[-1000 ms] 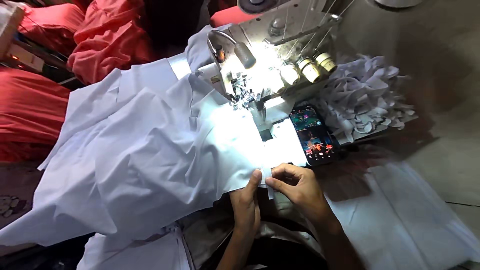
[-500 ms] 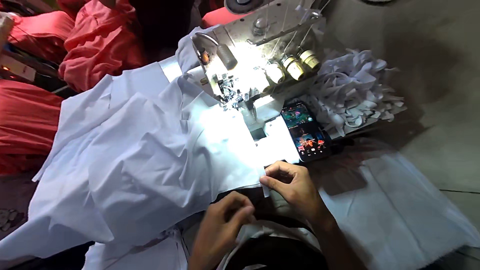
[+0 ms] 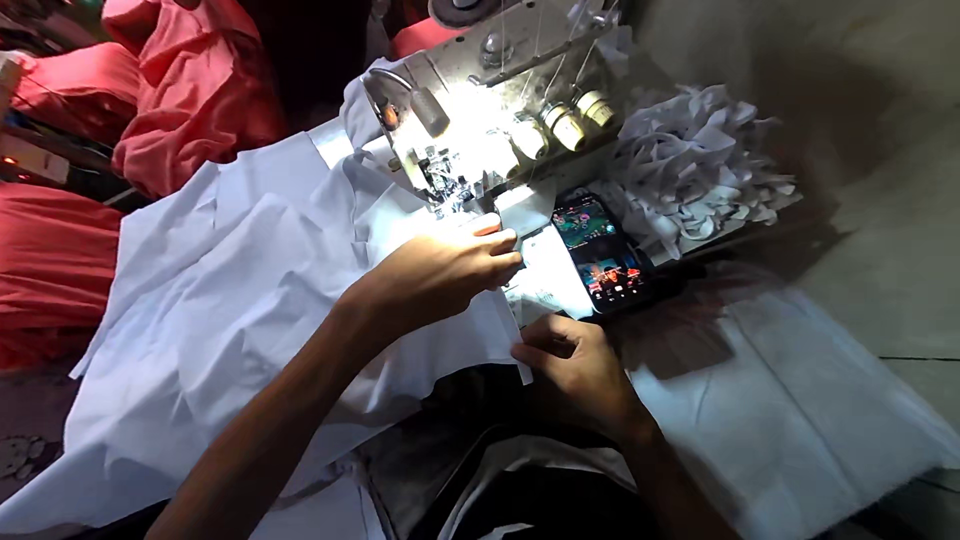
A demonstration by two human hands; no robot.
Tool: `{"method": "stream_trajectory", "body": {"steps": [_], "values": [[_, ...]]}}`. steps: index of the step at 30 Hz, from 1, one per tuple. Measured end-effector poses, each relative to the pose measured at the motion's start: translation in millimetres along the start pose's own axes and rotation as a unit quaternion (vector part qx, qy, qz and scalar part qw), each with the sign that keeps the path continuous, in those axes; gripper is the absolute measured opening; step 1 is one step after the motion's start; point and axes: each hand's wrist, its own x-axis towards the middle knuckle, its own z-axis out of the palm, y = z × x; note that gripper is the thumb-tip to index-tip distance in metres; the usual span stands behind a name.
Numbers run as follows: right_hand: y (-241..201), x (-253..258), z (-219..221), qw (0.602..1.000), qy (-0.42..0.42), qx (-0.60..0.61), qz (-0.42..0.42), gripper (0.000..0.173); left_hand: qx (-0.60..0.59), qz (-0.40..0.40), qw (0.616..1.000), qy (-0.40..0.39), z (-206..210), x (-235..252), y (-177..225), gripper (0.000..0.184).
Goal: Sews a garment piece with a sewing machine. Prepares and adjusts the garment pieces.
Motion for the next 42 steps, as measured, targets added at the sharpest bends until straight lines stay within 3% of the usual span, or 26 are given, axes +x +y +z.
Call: {"method": "stream_trajectory", "body": {"steps": [9,14,17,19,21,27,30,32,34,35,37,39,40,41,42], "values": [[4,2,-3,1.0,-0.013,0.004,-0.005,0.015,0.045,0.019,0.994,-0.097,-7,20,0,0.006],[5,2,-3,1.0,-0.011,0.006,-0.006,0.014,0.072,0.017,0.987,-0.145,-6,30,3,0.014],[6,3,-3,1.0,-0.007,0.008,-0.001,0.014,0.054,0.006,0.984,-0.167,-4,32,1,0.022],[7,3,-3,1.0,-0.006,0.007,0.003,0.013,0.016,0.016,0.985,-0.169,-1,32,-5,0.015],[9,4,-3,1.0,-0.011,0.002,0.007,0.014,-0.009,0.027,0.988,-0.155,1,31,-10,0.007],[11,7,-2,0.999,-0.024,0.023,-0.001,0.013,-0.008,0.017,0.998,-0.066,10,18,-7,0.012],[7,6,-2,0.999,-0.023,0.034,0.009,0.011,-0.018,-0.082,0.993,0.082,9,5,8,0.015],[6,5,-2,0.998,-0.026,0.048,0.013,0.01,-0.104,-0.203,0.953,0.198,9,-16,32,0.02],[8,4,-1,0.997,-0.024,0.07,0.01,0.008,-0.307,-0.262,0.872,0.278,25,-49,62,0.02],[8,4,-2,0.997,-0.025,0.072,0.01,0.008,-0.437,-0.255,0.815,0.284,41,-66,79,0.031],[6,6,-3,0.997,-0.029,0.07,0.007,0.007,-0.634,-0.215,0.709,0.22,78,-87,108,0.055],[5,6,-3,0.998,-0.031,0.061,0.0,0.007,-0.715,-0.244,0.628,0.186,112,-90,131,0.068],[4,7,-3,0.998,-0.032,0.055,-0.005,0.007,-0.715,-0.294,0.598,0.211,123,-86,140,0.071],[4,7,-2,0.998,-0.034,0.049,-0.011,0.007,-0.707,-0.348,0.554,0.268,129,-79,147,0.071],[3,7,-1,0.998,-0.035,0.043,-0.017,0.007,-0.699,-0.389,0.487,0.35,130,-69,152,0.061]]}}
